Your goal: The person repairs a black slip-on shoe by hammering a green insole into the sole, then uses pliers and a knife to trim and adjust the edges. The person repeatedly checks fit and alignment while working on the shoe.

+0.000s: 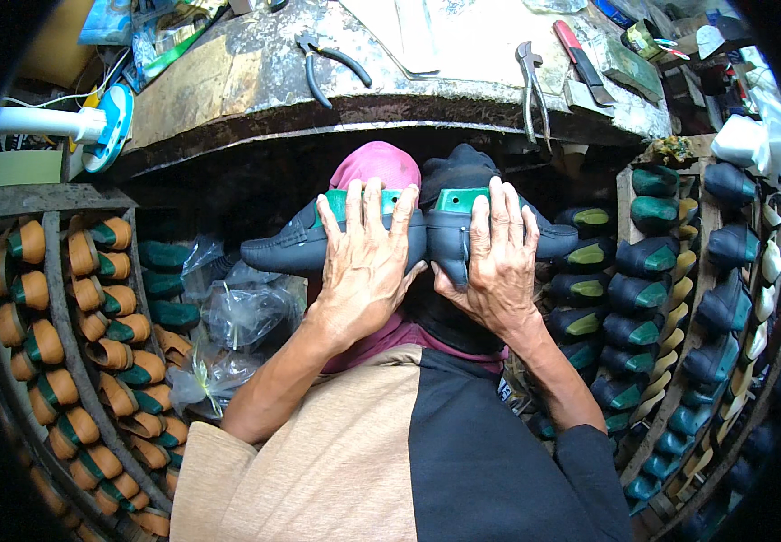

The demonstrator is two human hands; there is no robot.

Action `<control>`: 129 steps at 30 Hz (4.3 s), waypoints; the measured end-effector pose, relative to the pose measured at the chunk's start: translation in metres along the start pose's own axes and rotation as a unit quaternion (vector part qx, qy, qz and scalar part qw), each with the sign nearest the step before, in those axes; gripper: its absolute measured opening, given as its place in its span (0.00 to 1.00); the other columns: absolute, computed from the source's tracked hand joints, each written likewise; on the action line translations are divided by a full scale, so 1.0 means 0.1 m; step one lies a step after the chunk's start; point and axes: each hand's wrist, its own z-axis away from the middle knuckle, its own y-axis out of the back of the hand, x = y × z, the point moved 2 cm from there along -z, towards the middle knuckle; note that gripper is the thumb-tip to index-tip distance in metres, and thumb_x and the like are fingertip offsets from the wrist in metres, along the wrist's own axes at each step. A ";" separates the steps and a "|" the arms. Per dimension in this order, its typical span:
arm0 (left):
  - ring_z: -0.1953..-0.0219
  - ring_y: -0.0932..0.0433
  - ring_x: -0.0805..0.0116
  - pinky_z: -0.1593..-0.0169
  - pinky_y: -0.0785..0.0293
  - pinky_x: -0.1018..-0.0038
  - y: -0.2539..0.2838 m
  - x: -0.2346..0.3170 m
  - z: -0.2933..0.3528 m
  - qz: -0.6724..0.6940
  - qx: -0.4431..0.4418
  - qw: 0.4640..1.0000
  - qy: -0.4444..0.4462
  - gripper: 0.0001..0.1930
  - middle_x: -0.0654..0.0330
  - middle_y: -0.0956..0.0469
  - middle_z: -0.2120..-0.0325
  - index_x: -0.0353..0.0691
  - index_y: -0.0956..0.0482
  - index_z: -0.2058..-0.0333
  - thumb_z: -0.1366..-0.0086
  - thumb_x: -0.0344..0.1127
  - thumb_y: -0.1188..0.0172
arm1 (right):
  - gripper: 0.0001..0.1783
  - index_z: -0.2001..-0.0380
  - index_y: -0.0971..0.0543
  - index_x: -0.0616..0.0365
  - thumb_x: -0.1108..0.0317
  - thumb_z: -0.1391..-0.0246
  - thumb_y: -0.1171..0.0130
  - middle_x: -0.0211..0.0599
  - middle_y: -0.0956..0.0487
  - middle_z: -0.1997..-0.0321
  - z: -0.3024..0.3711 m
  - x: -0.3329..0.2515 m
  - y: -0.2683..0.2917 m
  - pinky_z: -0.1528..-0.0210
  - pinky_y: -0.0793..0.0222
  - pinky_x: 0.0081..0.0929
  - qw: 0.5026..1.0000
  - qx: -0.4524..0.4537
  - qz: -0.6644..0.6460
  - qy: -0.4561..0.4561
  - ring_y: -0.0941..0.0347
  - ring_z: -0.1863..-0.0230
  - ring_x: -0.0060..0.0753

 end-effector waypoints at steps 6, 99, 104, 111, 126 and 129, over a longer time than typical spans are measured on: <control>0.18 0.44 0.28 0.18 0.56 0.22 -0.01 0.02 0.11 -0.013 -0.006 1.000 -0.008 0.58 0.33 0.40 0.22 0.46 0.45 0.15 0.35 0.51 0.19 | 0.66 0.19 0.37 0.73 0.50 0.56 0.18 0.74 0.40 0.14 -0.05 0.10 0.31 0.15 0.49 0.72 0.989 -0.138 -0.006 0.045 0.45 0.13 0.77; 0.24 0.31 0.34 0.23 0.38 0.31 -0.24 0.46 -0.35 -0.053 0.007 0.997 -0.050 0.57 0.42 0.29 0.26 0.36 0.40 0.16 0.43 0.38 0.24 | 0.09 0.63 0.18 0.57 0.67 0.24 0.33 0.23 0.18 0.70 -0.41 0.86 0.11 0.76 0.41 0.18 0.731 -0.017 -0.614 -0.297 0.33 0.77 0.11; 0.25 0.32 0.35 0.23 0.38 0.39 -0.30 0.53 -0.37 -0.046 0.030 0.995 -0.078 0.67 0.42 0.30 0.26 0.35 0.42 0.16 0.55 0.38 0.16 | 0.08 0.58 0.16 0.59 0.66 0.26 0.29 0.27 0.20 0.69 0.28 0.59 0.06 0.77 0.40 0.16 0.637 0.028 -0.670 -0.380 0.33 0.79 0.14; 0.24 0.33 0.35 0.23 0.39 0.38 -0.36 0.56 -0.37 -0.040 0.046 0.995 -0.083 0.66 0.41 0.31 0.26 0.34 0.41 0.16 0.55 0.36 0.19 | 0.07 0.57 0.15 0.58 0.68 0.28 0.26 0.24 0.20 0.70 0.33 0.56 -0.03 0.77 0.40 0.15 0.639 0.057 -0.663 -0.386 0.31 0.78 0.11; 0.25 0.29 0.31 0.24 0.39 0.30 -0.33 0.46 -0.36 -0.051 0.037 0.995 -0.072 0.49 0.39 0.26 0.28 0.32 0.37 0.17 0.36 0.38 0.33 | 0.05 0.57 0.14 0.58 0.71 0.28 0.26 0.17 0.20 0.70 0.28 0.45 -0.12 0.69 0.36 0.16 0.763 0.059 -0.547 -0.341 0.30 0.72 0.09; 0.26 0.29 0.30 0.24 0.39 0.30 -0.34 0.45 -0.36 -0.059 0.041 0.995 -0.076 0.49 0.39 0.26 0.28 0.31 0.37 0.17 0.35 0.38 0.33 | 0.05 0.58 0.15 0.58 0.72 0.27 0.26 0.17 0.21 0.72 0.26 0.42 -0.13 0.73 0.38 0.16 0.782 0.066 -0.531 -0.319 0.30 0.75 0.10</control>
